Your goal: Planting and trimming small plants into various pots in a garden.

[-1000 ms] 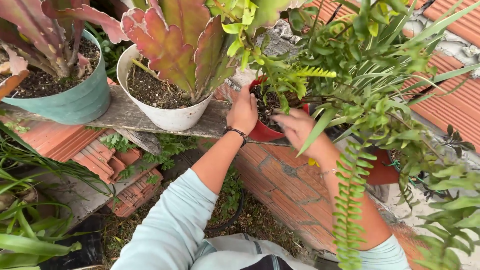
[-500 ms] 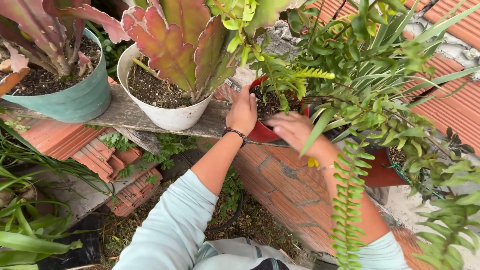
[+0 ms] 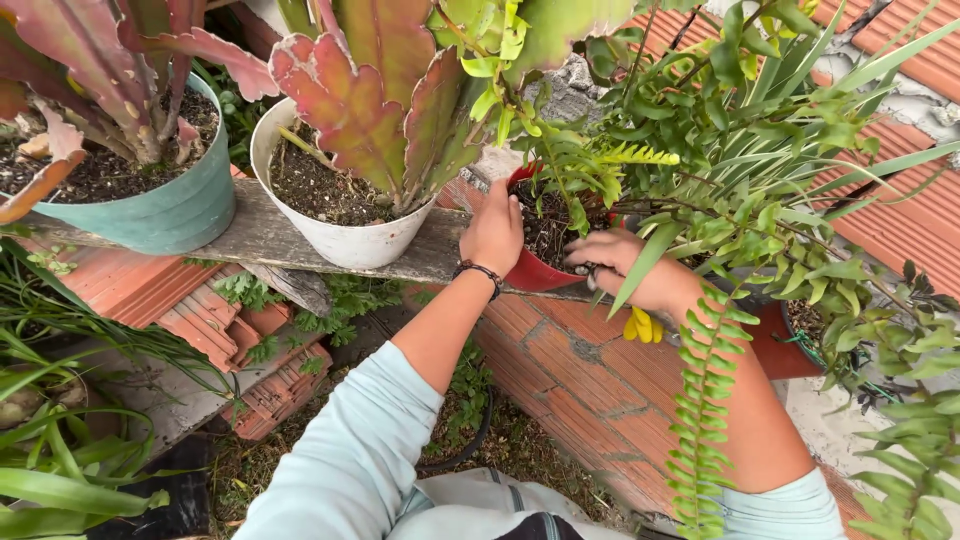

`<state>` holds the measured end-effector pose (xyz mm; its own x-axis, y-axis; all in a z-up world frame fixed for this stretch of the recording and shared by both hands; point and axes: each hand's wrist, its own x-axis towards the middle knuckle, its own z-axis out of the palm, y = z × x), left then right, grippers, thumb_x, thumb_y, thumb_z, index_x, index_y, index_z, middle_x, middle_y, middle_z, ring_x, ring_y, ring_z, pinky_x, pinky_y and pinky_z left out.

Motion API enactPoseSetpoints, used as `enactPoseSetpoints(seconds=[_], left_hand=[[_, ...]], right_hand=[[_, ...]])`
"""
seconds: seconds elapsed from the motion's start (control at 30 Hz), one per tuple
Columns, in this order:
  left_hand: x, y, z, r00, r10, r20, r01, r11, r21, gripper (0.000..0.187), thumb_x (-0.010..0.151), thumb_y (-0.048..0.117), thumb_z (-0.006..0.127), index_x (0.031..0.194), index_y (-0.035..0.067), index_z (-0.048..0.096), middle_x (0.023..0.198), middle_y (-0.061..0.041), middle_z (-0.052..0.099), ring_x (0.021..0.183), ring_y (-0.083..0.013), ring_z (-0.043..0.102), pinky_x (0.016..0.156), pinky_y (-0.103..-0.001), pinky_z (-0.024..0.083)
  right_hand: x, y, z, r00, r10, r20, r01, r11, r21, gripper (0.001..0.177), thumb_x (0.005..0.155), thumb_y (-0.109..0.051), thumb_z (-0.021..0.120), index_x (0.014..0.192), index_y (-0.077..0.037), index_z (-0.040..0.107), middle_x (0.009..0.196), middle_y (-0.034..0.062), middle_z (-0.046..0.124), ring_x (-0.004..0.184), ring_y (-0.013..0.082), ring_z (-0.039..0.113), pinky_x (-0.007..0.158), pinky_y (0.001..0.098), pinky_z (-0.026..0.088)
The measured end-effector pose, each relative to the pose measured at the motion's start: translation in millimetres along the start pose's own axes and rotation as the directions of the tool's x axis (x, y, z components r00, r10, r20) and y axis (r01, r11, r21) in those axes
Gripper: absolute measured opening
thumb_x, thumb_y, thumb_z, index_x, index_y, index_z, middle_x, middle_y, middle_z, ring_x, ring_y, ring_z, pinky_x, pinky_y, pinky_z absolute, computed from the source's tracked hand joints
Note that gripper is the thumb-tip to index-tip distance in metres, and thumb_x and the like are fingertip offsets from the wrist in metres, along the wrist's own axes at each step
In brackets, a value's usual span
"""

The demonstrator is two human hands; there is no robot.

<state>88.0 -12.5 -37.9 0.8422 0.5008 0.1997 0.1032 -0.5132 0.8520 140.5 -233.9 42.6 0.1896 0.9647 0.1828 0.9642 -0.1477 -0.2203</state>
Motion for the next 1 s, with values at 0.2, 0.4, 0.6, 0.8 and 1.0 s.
enactPoseSetpoints(seconds=[0.2,0.4,0.6,0.8,1.0], left_hand=[[0,-1,-2,1.000,0.014,0.015,-0.014,1.000,0.003,0.029,0.106,0.030,0.038,0.129,0.016,0.047,0.115,-0.017,0.071,0.102,-0.0428,0.067,0.082,-0.058,0.050],[2,-4,0,0.999,0.039,-0.009,-0.039,0.999,-0.001,0.030,0.105,0.029,0.040,0.130,0.014,0.047,0.117,-0.019,0.070,0.102,-0.0437,0.066,0.082,-0.058,0.051],[0,1,-6,1.000,0.008,0.026,-0.008,1.000,0.005,0.032,0.104,0.029,0.040,0.133,0.016,0.047,0.117,-0.017,0.070,0.102,-0.0414,0.068,0.083,-0.057,0.051],[2,-4,-1,1.000,0.021,0.009,-0.021,1.000,0.022,0.033,0.105,0.029,0.040,0.134,0.015,0.046,0.116,-0.016,0.071,0.103,-0.0408,0.068,0.083,-0.057,0.051],[1,-1,-3,1.000,0.007,0.023,-0.007,1.000,0.013,0.032,0.106,0.029,0.040,0.133,0.015,0.046,0.117,-0.015,0.071,0.104,-0.0408,0.068,0.084,-0.057,0.051]], right_hand=[[3,-4,-7,0.939,0.280,0.202,-0.321,0.923,0.214,0.025,0.082,-0.006,0.073,0.107,-0.003,0.070,0.100,0.0089,0.073,0.094,0.0226,0.071,0.085,0.0349,0.056],[-16,-10,-16,0.896,0.441,0.041,-0.417,0.809,0.413,0.016,0.089,-0.009,0.073,0.104,-0.004,0.075,0.096,0.0062,0.078,0.091,0.0169,0.073,0.083,0.0321,0.057],[-58,-5,-20,0.798,0.600,-0.052,-0.518,0.727,0.450,0.030,0.082,-0.004,0.066,0.111,-0.006,0.076,0.103,0.0075,0.079,0.099,0.0182,0.073,0.090,0.0337,0.056],[-53,-27,-18,0.818,0.571,-0.070,-0.575,0.806,-0.141,0.033,0.080,-0.015,0.078,0.113,-0.012,0.080,0.111,0.0159,0.075,0.097,0.0350,0.071,0.088,0.0426,0.054],[-22,-16,7,0.879,0.432,-0.202,-0.449,0.892,-0.050,0.034,0.084,-0.020,0.077,0.112,-0.001,0.072,0.097,0.0174,0.072,0.087,0.0321,0.071,0.077,0.0421,0.056]])
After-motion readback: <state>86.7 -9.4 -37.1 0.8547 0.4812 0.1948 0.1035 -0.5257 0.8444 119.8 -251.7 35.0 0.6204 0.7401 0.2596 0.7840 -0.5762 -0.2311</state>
